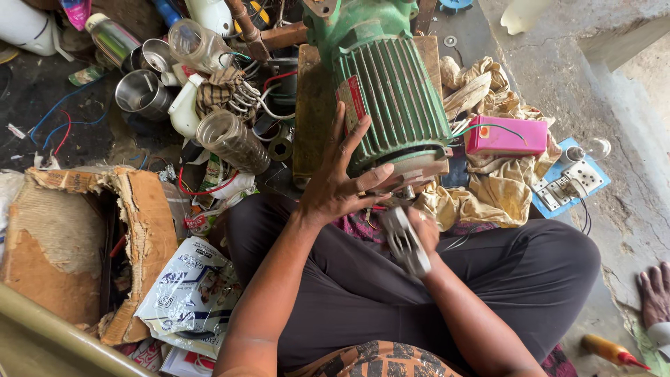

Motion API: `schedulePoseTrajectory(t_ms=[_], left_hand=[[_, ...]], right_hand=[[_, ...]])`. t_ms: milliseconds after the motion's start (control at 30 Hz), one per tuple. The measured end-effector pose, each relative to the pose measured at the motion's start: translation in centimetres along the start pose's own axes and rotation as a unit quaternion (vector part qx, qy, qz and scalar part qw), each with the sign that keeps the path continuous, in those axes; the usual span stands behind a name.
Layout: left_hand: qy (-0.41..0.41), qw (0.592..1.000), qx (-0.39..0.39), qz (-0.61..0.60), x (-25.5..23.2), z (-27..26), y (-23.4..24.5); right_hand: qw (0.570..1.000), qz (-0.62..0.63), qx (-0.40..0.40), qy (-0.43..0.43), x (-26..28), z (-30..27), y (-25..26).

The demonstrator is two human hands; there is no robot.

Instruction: The person sits on the floor and works on a green electric motor. They use a hammer to tap the motor housing and a screwdriver to adjust internal components.

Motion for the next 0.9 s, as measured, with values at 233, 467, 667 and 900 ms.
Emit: schedulePoseTrajectory(t_ms=[233, 467, 667, 900], left_hand=[[0.009, 1.0, -0.016, 0.025, 0.9, -0.6, -0.5], [0.0, 1.0, -0.006, -0.017, 0.5, -0.3, 0.1], [-0.005, 1.0, -0.009, -0.01, 0.5, -0.1, 0.1], [-0.001, 1.0, -0.004, -0.012, 0.6, -0.3, 0.0]], right_hand=[[0.967, 0.086, 0.09, -0.221, -3.0, -4.6, -2.6], [0.995, -0.097, 0.01, -0.003, 3.4, 1.3, 3.1], [0.97, 0.212, -0.106, -0.054, 1.1, 5.7, 8.6], [0.946, 0.07, -0.074, -0.308, -1.7, 2.5, 5.9]])
Point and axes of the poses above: each hand's wrist, its own z-axis towards the middle knuckle, its own y-axis out of the back of the hand, x = y × z, the point moved 6 cm from there along z, towards the middle knuckle, and after that the axes turned 1 degree about z, right-handed, at the moved point
